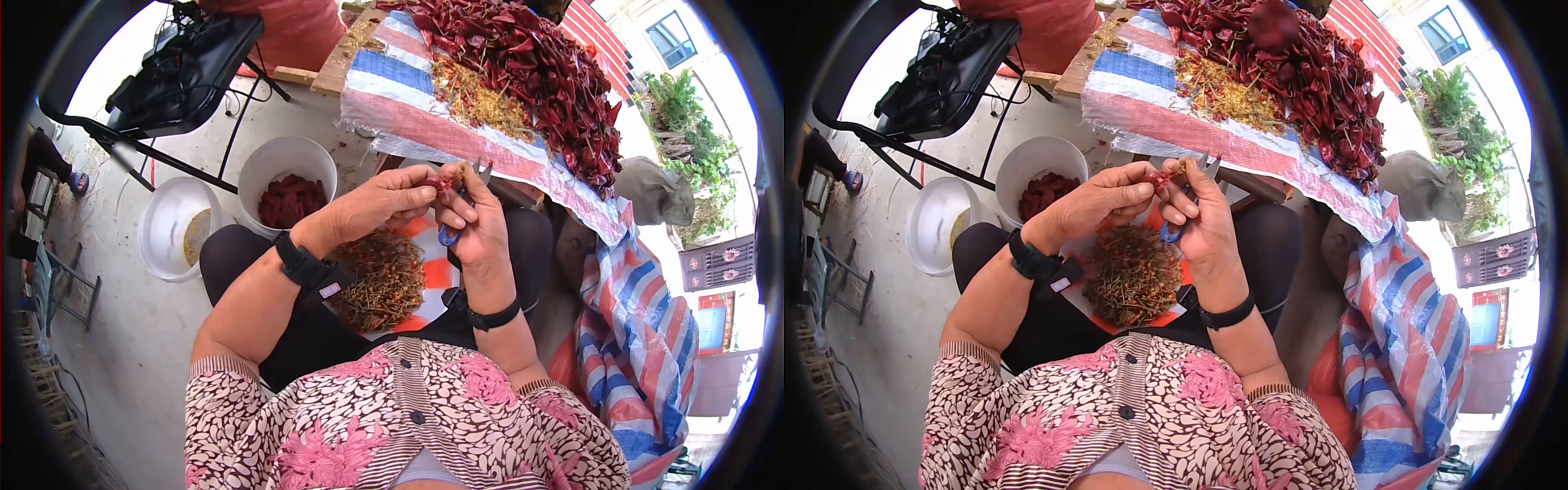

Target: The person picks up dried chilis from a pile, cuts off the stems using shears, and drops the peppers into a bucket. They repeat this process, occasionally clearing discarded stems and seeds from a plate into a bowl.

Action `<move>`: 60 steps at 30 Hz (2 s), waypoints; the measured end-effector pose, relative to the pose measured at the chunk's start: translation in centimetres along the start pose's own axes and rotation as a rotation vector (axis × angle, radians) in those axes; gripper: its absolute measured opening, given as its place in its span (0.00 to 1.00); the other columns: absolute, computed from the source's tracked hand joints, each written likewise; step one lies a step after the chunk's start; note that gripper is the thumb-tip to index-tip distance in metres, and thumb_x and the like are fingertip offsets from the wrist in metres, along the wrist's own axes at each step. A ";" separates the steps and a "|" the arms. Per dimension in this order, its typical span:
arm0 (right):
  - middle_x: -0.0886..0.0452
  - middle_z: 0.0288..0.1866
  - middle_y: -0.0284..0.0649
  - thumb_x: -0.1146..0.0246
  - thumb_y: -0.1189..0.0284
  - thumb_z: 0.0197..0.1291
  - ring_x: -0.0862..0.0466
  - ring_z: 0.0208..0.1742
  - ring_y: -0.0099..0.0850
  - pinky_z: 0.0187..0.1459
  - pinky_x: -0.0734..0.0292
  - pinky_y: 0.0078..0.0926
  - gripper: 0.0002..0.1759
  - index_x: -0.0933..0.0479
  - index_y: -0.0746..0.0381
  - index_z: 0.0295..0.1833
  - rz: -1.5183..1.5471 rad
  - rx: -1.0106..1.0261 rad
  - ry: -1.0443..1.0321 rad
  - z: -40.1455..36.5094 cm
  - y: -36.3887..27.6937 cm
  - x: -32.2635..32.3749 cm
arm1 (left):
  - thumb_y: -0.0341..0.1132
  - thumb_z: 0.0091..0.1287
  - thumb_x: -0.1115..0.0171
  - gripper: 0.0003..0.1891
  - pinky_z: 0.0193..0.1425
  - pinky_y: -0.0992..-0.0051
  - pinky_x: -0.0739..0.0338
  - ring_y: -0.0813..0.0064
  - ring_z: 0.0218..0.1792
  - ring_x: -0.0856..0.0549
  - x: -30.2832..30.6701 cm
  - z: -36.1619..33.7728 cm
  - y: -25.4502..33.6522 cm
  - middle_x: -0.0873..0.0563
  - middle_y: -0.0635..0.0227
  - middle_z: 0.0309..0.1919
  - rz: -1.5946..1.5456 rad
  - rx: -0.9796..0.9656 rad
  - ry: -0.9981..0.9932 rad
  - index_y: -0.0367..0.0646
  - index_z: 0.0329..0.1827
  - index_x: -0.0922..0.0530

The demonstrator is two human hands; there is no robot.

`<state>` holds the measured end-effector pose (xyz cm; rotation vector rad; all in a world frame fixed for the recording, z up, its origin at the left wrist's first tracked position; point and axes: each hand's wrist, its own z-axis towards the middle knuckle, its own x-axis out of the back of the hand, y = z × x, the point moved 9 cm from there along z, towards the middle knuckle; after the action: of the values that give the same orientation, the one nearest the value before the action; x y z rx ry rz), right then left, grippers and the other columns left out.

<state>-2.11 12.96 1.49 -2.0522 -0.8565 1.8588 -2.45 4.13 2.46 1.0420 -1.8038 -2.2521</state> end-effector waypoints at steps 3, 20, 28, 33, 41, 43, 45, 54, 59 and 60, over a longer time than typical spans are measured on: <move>0.22 0.38 0.33 0.44 0.65 0.71 0.35 0.19 0.13 0.19 0.38 0.12 0.10 0.25 0.61 0.41 0.034 0.055 -0.064 -0.4 -0.3 -0.7 | 0.41 0.75 0.48 0.10 0.25 0.86 0.48 0.90 0.23 0.41 -0.2 -0.1 -0.1 0.38 0.83 0.23 -0.041 0.035 -0.042 0.45 0.49 0.28; 0.20 0.46 0.47 0.37 0.66 0.59 0.19 0.49 0.44 0.50 0.25 0.37 0.14 0.22 0.62 0.47 -1.702 0.268 0.189 -3.3 -2.8 3.6 | 0.36 0.60 0.40 0.13 0.51 0.53 0.27 0.51 0.49 0.21 11.4 -6.8 2.6 0.17 0.55 0.43 1.868 0.151 0.799 0.42 0.46 0.22; 0.19 0.44 0.52 0.44 0.68 0.64 0.19 0.48 0.50 0.47 0.25 0.46 0.10 0.21 0.60 0.45 -2.110 0.484 0.617 0.2 -20.2 6.5 | 0.41 0.59 0.36 0.21 0.56 0.57 0.26 0.52 0.51 0.20 11.3 -5.1 -3.1 0.17 0.55 0.48 1.679 0.563 0.293 0.46 0.55 0.22; 0.27 0.60 0.52 0.45 0.65 0.65 0.23 0.56 0.53 0.58 0.28 0.44 0.17 0.26 0.57 0.57 -2.136 0.497 0.893 4.7 -31.1 10.8 | 0.42 0.59 0.37 0.20 0.53 0.58 0.23 0.53 0.47 0.17 11.5 -4.1 -4.4 0.16 0.55 0.42 1.685 0.576 0.227 0.43 0.53 0.22; 0.22 0.54 0.45 0.52 0.60 0.69 0.21 0.20 0.31 0.17 0.28 0.26 0.28 0.41 0.48 0.74 -1.387 0.507 0.881 11.5 -39.5 13.8 | 0.41 0.61 0.39 0.19 0.49 0.57 0.21 0.52 0.46 0.17 10.4 -2.4 -4.6 0.16 0.53 0.41 1.629 0.573 0.133 0.41 0.52 0.22; 0.28 0.64 0.41 0.53 0.59 0.71 0.26 0.19 0.27 0.16 0.32 0.22 0.28 0.44 0.44 0.75 -1.327 0.383 0.896 13.4 -39.7 15.4 | 0.40 0.60 0.39 0.18 0.49 0.57 0.21 0.53 0.46 0.16 10.7 -2.0 -4.9 0.16 0.53 0.41 1.629 0.568 0.132 0.41 0.51 0.22; 0.29 0.62 0.40 0.52 0.56 0.70 0.29 0.17 0.26 0.16 0.32 0.21 0.29 0.45 0.43 0.75 -1.351 0.372 0.808 15.5 -38.9 15.3 | 0.40 0.60 0.39 0.18 0.48 0.57 0.21 0.53 0.46 0.16 11.1 -2.0 -5.3 0.16 0.53 0.42 1.635 0.575 0.132 0.41 0.51 0.21; 0.20 0.30 0.41 0.45 0.51 0.64 0.23 0.24 0.31 0.24 0.28 0.30 0.26 0.27 0.54 0.63 -1.756 0.295 0.513 17.9 -31.8 10.0 | 0.39 0.59 0.37 0.12 0.43 0.57 0.21 0.54 0.40 0.14 9.7 -1.0 -5.1 0.14 0.55 0.35 1.693 0.408 0.112 0.40 0.40 0.20; 0.18 0.48 0.52 0.46 0.53 0.67 0.18 0.50 0.48 0.50 0.25 0.37 0.24 0.25 0.59 0.59 -1.991 0.446 0.214 19.0 -26.4 10.2 | 0.38 0.59 0.37 0.14 0.45 0.57 0.21 0.53 0.42 0.15 9.2 -0.7 -5.0 0.15 0.54 0.38 1.633 0.404 0.102 0.40 0.45 0.21; 0.19 0.49 0.53 0.47 0.53 0.68 0.18 0.49 0.49 0.50 0.25 0.38 0.24 0.26 0.59 0.59 -1.848 0.416 0.156 18.2 -25.1 9.3 | 0.38 0.59 0.37 0.16 0.47 0.57 0.21 0.52 0.43 0.16 9.3 -0.7 -5.1 0.16 0.54 0.40 1.607 0.445 0.088 0.41 0.48 0.21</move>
<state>-26.03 34.56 4.60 -0.4370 -1.3381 0.6177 -7.45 0.87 -6.34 -0.3751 -1.8830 -0.8127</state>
